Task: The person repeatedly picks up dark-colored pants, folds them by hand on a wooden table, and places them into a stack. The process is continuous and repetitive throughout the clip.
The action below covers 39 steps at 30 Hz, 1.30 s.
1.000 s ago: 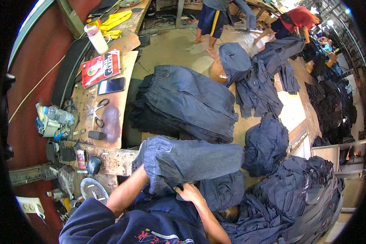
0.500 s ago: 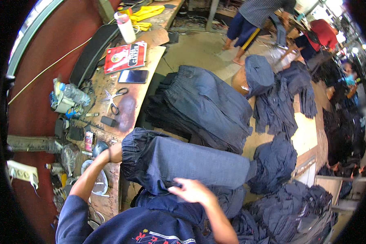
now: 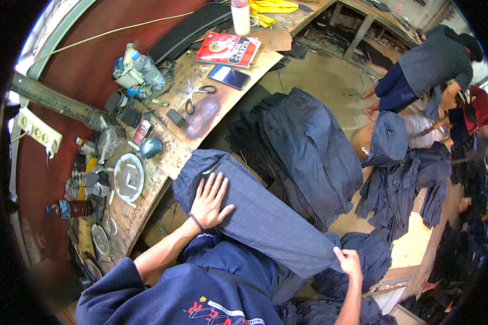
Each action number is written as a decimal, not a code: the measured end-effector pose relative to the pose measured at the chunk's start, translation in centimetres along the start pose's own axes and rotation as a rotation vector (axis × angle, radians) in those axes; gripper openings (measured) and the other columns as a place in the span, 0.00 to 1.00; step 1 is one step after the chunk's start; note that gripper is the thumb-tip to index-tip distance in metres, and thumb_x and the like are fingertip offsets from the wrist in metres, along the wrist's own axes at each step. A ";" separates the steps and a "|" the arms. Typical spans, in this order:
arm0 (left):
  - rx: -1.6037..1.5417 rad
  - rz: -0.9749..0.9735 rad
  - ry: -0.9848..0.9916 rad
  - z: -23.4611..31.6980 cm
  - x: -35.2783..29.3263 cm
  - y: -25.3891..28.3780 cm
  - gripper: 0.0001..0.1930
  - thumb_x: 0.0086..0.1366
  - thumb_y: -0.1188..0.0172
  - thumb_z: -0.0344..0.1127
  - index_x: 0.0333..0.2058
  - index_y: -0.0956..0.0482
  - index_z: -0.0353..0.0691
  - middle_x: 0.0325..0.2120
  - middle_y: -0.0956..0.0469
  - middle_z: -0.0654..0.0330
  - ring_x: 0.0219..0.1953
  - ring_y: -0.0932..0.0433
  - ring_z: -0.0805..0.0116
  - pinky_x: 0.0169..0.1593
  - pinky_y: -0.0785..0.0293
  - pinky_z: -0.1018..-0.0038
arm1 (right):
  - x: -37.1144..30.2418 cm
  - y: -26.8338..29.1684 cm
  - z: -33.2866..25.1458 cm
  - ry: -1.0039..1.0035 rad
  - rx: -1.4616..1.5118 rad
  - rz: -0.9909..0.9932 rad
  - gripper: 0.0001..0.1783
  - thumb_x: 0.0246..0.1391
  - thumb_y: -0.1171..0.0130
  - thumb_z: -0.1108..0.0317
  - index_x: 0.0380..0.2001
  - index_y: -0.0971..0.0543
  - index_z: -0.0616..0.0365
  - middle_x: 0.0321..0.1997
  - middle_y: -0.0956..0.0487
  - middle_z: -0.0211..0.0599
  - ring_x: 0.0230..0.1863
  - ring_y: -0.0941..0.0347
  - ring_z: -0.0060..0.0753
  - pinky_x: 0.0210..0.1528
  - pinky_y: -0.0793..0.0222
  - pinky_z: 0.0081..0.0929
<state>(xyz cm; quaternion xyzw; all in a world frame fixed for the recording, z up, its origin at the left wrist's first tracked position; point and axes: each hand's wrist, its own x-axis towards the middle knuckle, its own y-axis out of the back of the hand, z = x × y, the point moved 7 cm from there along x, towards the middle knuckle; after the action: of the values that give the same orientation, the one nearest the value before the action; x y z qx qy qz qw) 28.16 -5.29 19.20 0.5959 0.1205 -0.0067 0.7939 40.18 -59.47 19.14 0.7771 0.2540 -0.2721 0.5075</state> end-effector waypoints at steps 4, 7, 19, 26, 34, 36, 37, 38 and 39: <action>-0.114 0.325 0.293 -2.2 -8.2 -1.1 0.42 0.72 0.43 0.59 0.76 0.40 0.40 0.77 0.44 0.43 0.81 0.51 0.46 0.80 0.60 0.44 | -1.5 1.1 -3.4 0.192 0.175 0.222 0.27 0.64 0.31 0.50 0.45 0.14 0.68 0.37 0.12 0.53 0.42 0.14 0.44 0.49 0.22 0.38; -0.542 0.772 0.792 -9.8 -14.2 -6.1 0.38 0.75 0.45 0.55 0.72 0.36 0.33 0.72 0.39 0.37 0.75 0.41 0.40 0.78 0.50 0.53 | -2.6 2.6 -9.5 0.136 0.061 0.533 0.29 0.61 0.29 0.52 0.53 0.16 0.68 0.53 0.15 0.59 0.56 0.17 0.55 0.60 0.24 0.43; -1.815 0.458 1.229 -17.7 -22.8 -22.6 0.36 0.78 0.50 0.64 0.57 0.18 0.32 0.55 0.16 0.49 0.55 0.16 0.63 0.60 0.20 0.61 | -0.6 -17.1 -46.7 0.744 -0.639 0.110 0.47 0.63 0.35 0.46 0.76 0.38 0.59 0.83 0.45 0.54 0.40 0.14 0.62 0.46 0.17 0.53; -2.144 0.174 0.959 -14.9 -23.1 -17.1 0.29 0.77 0.39 0.48 0.65 0.28 0.31 0.61 0.20 0.51 0.60 0.19 0.56 0.66 0.23 0.55 | -7.1 -23.3 -46.8 0.936 -0.757 -0.166 0.41 0.63 0.39 0.46 0.74 0.32 0.55 0.83 0.42 0.50 0.32 0.12 0.52 0.36 0.15 0.46; -1.683 0.441 1.487 -14.0 -19.4 -23.0 0.34 0.74 0.43 0.68 0.41 0.15 0.35 0.37 0.16 0.58 0.39 0.21 0.66 0.49 0.23 0.65 | 1.7 -11.5 -48.8 0.981 0.030 0.523 0.22 0.65 0.32 0.53 0.49 0.14 0.62 0.49 0.15 0.54 0.49 0.19 0.60 0.54 0.22 0.49; -1.295 0.304 1.301 -15.0 -17.8 -22.6 0.40 0.76 0.51 0.71 0.28 0.22 0.32 0.24 0.24 0.61 0.31 0.28 0.69 0.40 0.27 0.63 | 2.1 -13.3 -48.9 1.068 -0.161 0.424 0.33 0.62 0.30 0.50 0.61 0.20 0.64 0.54 0.20 0.54 0.55 0.27 0.59 0.61 0.29 0.53; -1.121 0.211 1.291 -15.3 -17.4 -22.7 0.41 0.76 0.52 0.72 0.28 0.24 0.30 0.22 0.26 0.59 0.30 0.29 0.69 0.39 0.28 0.62 | 2.0 -14.3 -48.8 1.095 -0.271 0.387 0.43 0.60 0.28 0.53 0.71 0.30 0.68 0.58 0.25 0.57 0.56 0.31 0.59 0.64 0.33 0.56; -1.191 0.167 1.207 -15.2 -16.6 -23.0 0.41 0.76 0.52 0.71 0.29 0.24 0.28 0.22 0.26 0.58 0.30 0.29 0.68 0.39 0.28 0.61 | 2.2 -14.2 -48.1 1.024 -0.254 0.425 0.45 0.60 0.28 0.55 0.72 0.33 0.69 0.58 0.25 0.58 0.57 0.31 0.59 0.64 0.33 0.54; -1.187 0.154 1.193 -15.4 -16.3 -23.2 0.41 0.77 0.52 0.70 0.30 0.23 0.27 0.21 0.27 0.56 0.30 0.29 0.67 0.39 0.28 0.60 | 1.7 -14.6 -47.9 1.078 -0.270 0.421 0.47 0.60 0.29 0.57 0.74 0.36 0.70 0.59 0.26 0.60 0.58 0.32 0.59 0.64 0.33 0.53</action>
<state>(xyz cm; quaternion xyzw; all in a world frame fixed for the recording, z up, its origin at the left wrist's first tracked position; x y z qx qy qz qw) 5.93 0.38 -3.47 -0.0100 0.4619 0.4277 0.7770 39.53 -9.68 24.55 0.7680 0.3485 0.3020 0.4444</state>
